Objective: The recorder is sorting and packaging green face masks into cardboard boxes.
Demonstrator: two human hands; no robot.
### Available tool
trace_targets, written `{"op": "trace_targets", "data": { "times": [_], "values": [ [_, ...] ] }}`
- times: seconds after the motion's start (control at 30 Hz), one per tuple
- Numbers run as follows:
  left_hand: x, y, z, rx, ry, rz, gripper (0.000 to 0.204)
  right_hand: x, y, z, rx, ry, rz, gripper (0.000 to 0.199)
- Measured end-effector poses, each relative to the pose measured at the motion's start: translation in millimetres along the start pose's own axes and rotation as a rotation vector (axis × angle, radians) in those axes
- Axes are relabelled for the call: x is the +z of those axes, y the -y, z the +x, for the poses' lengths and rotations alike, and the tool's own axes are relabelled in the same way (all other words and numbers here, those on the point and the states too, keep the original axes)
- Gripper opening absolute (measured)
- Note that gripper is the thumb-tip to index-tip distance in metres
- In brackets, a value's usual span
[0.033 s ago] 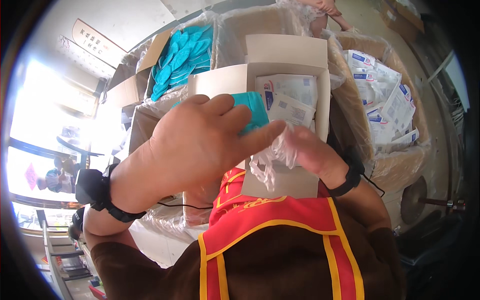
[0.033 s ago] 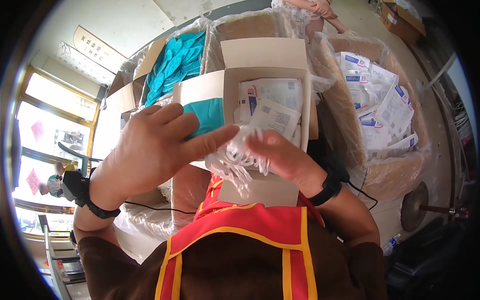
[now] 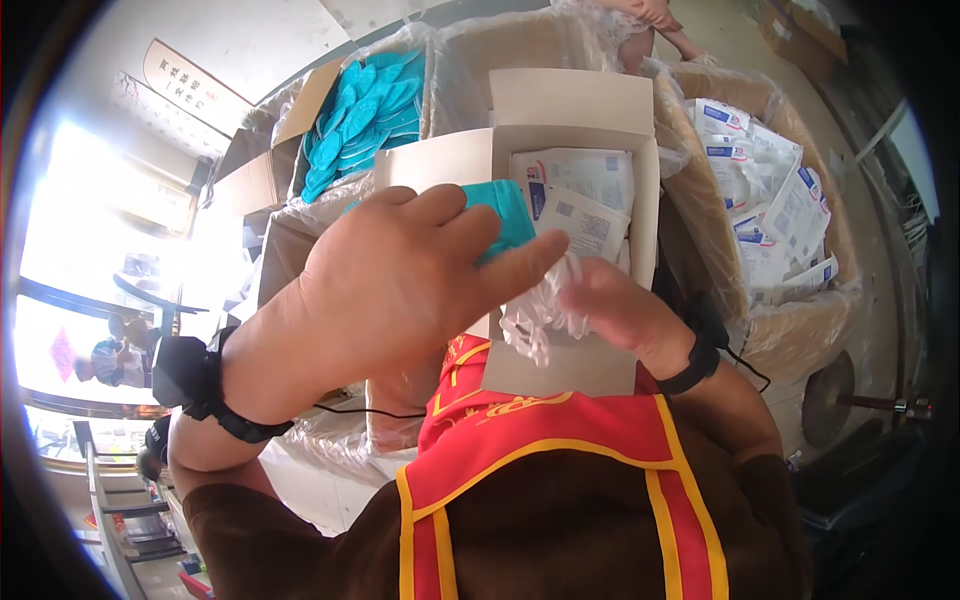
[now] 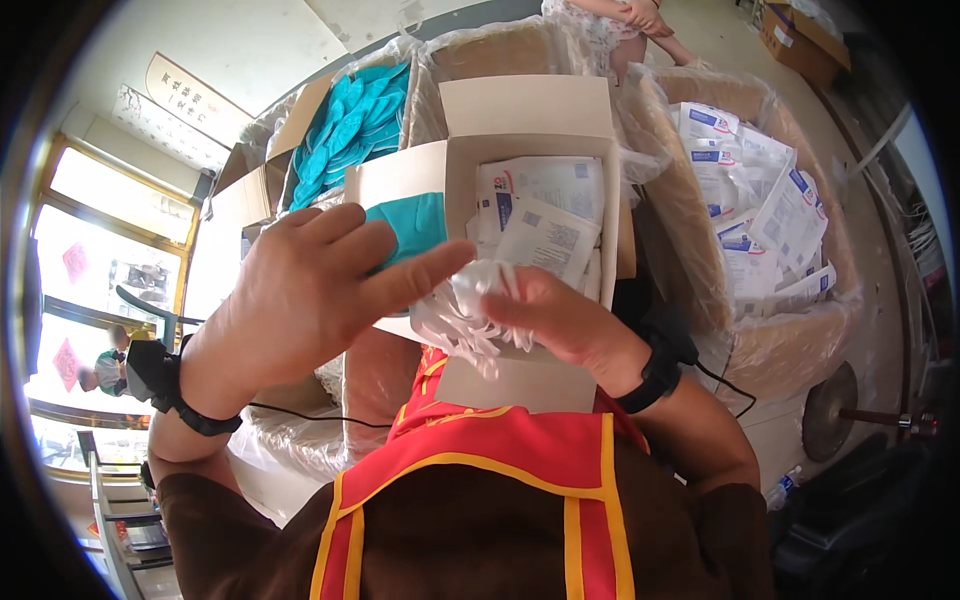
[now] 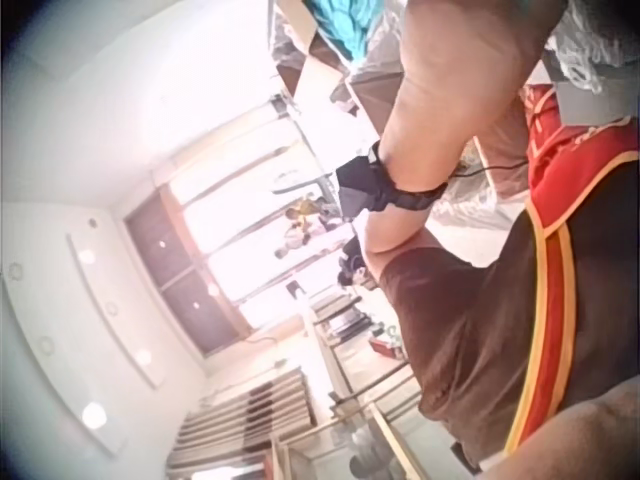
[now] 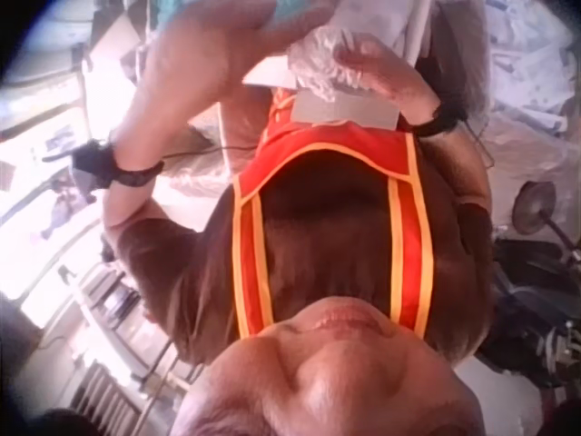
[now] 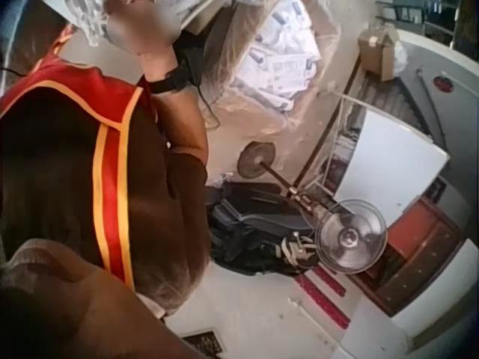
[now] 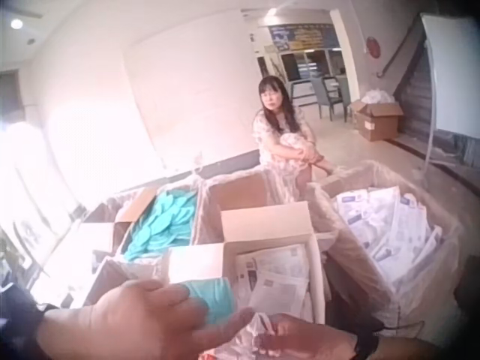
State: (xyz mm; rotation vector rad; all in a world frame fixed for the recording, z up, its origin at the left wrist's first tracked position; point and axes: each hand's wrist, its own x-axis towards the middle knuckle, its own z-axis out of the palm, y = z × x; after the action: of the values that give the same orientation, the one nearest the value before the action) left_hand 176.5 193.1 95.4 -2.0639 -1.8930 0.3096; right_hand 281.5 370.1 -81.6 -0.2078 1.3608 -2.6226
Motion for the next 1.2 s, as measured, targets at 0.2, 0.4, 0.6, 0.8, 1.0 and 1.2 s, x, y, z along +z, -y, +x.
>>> {"op": "trace_targets", "data": {
  "times": [0.2, 0.4, 0.6, 0.8, 1.0, 1.2],
  "values": [
    [7.6, 1.6, -1.5, -0.115, -0.059, -0.111, 0.043, 13.7, 21.2, -8.7, 0.112, -0.064, -0.280, 0.043],
    [25.8, 0.2, -12.4, -0.229, -0.014, -0.206, 0.032, 12.1, 30.6, -18.9, -0.045, -0.166, -0.062, 0.026],
    [32.5, -1.0, -12.8, -0.256, -0.031, -0.235, 0.031, 2.9, 34.0, -20.7, -0.092, -0.297, -0.416, 0.021],
    [37.9, -0.5, -6.9, -0.346, -0.066, -0.298, 0.033, 37.0, 41.4, -31.3, 0.259, -0.073, -0.062, 0.025],
    [45.0, -26.4, 0.2, -0.306, -0.043, -0.524, 0.041, 43.1, 75.4, -29.1, -0.269, -0.055, -0.514, 0.023],
    [28.3, -33.5, -4.8, -0.272, -0.036, -0.514, 0.033, 50.9, 96.6, -24.7, -0.733, -0.158, -1.811, 0.016]
  ]
}}
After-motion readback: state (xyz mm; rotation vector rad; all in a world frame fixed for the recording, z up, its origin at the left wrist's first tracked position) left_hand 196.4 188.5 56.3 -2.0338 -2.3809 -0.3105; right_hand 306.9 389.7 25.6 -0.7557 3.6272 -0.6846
